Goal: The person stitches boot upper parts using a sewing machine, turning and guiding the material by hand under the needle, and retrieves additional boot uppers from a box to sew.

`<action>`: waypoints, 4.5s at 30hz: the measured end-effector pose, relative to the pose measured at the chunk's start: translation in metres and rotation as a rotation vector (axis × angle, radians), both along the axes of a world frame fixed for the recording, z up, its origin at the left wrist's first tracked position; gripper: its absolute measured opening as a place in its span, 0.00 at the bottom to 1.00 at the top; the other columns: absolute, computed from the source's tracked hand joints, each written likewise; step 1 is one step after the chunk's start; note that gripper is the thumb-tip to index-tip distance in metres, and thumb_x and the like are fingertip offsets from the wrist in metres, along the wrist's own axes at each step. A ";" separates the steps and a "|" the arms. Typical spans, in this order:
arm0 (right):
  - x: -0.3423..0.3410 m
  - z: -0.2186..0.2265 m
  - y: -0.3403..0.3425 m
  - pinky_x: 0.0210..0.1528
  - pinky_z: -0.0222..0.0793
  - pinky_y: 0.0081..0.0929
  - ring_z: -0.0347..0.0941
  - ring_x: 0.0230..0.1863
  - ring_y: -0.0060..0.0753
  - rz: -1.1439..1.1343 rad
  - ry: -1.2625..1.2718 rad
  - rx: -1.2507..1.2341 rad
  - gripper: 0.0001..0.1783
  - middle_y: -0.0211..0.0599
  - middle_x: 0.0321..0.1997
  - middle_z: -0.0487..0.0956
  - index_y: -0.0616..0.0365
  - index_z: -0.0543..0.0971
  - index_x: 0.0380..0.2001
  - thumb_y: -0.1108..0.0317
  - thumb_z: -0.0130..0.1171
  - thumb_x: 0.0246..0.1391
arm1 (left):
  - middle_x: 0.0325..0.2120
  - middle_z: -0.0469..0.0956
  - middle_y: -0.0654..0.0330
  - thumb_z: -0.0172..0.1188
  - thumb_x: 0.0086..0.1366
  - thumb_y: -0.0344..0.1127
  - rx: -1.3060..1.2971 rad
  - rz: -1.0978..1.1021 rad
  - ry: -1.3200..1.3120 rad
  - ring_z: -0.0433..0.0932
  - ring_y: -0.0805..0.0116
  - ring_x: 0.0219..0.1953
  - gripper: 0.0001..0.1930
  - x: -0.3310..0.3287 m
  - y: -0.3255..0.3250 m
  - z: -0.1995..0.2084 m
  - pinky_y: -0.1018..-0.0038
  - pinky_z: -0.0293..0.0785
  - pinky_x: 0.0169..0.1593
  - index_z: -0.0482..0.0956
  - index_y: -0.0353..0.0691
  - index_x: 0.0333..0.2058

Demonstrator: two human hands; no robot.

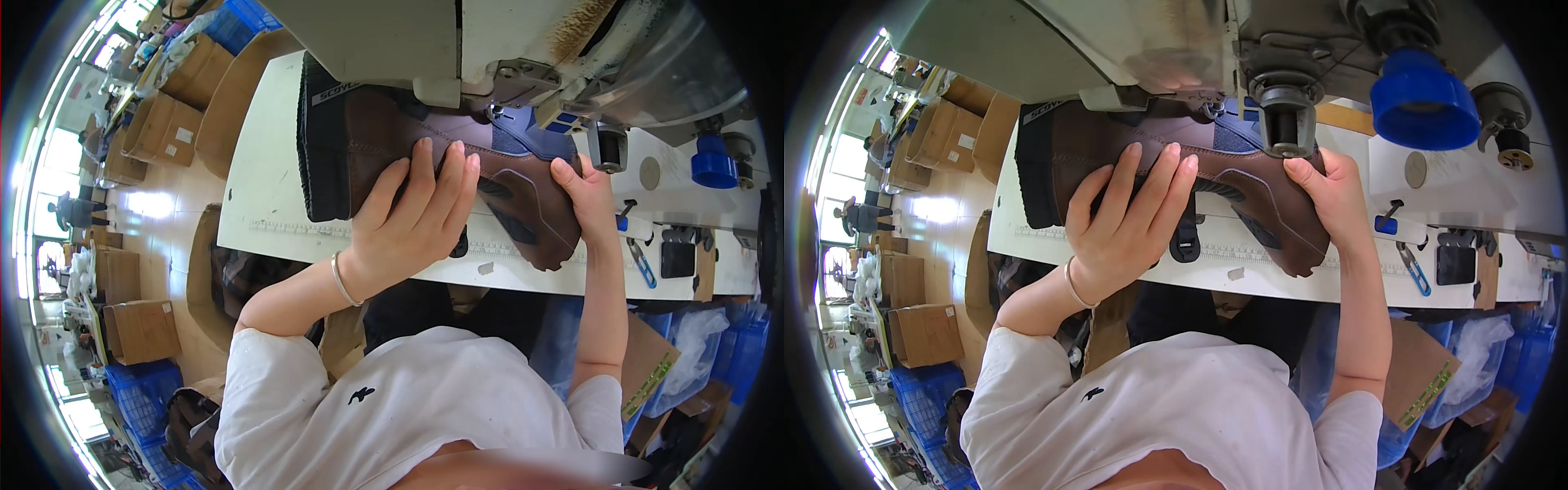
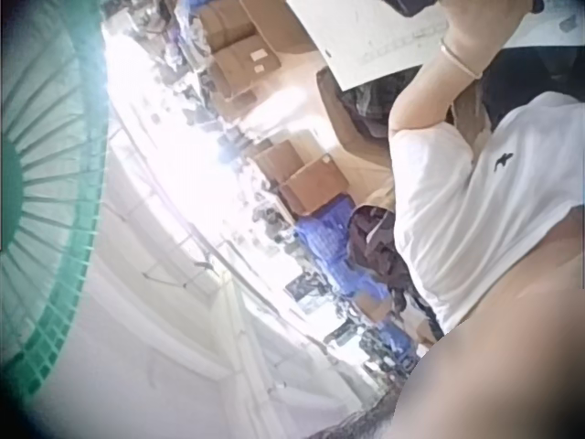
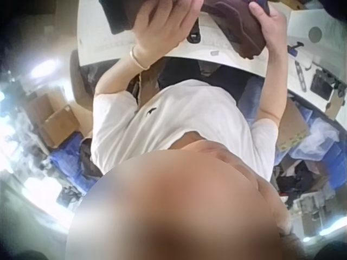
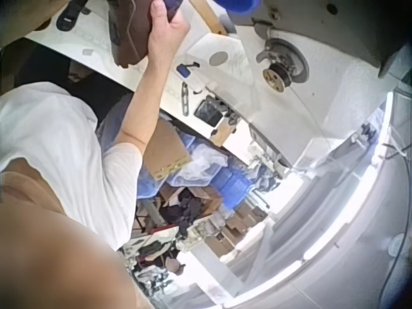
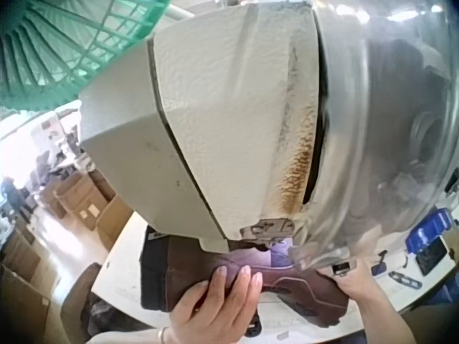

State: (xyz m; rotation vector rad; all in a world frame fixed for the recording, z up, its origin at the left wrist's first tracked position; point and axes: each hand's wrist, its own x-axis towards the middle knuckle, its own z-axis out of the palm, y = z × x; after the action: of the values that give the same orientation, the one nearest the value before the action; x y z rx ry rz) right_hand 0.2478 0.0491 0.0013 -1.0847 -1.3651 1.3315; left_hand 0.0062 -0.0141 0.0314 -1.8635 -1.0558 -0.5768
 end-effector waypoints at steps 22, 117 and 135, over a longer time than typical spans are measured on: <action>-0.007 -0.016 -0.006 0.29 0.62 0.14 0.65 0.28 0.11 -0.069 0.067 0.005 0.12 0.21 0.26 0.75 0.61 0.77 0.29 0.61 0.61 0.55 | 0.41 0.79 0.72 0.57 0.55 0.35 -0.041 -0.116 -0.041 0.75 0.69 0.44 0.11 -0.012 0.016 0.002 0.74 0.63 0.46 0.82 0.53 0.38; -0.019 0.014 0.018 0.32 0.74 0.30 0.75 0.37 0.38 -0.438 -1.224 1.200 0.16 0.40 0.40 0.77 0.62 0.78 0.30 0.76 0.64 0.31 | 0.45 0.78 0.66 0.57 0.47 0.21 -0.419 -0.346 -0.501 0.77 0.59 0.47 0.25 -0.015 0.025 -0.019 0.73 0.78 0.36 0.81 0.57 0.43; -0.020 0.011 0.021 0.28 0.70 0.34 0.73 0.30 0.44 -0.431 -1.203 1.017 0.16 0.41 0.34 0.73 0.63 0.74 0.31 0.74 0.64 0.33 | 0.41 0.81 0.62 0.55 0.46 0.18 -0.555 -0.471 -0.583 0.79 0.59 0.44 0.24 -0.032 0.057 -0.004 0.72 0.78 0.44 0.84 0.52 0.40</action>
State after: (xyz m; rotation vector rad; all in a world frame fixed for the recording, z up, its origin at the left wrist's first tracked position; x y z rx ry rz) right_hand 0.2275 0.0706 0.0121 -1.2898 -2.0636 -0.5402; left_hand -0.0256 0.0426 0.0274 -2.5449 -1.2301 -1.2571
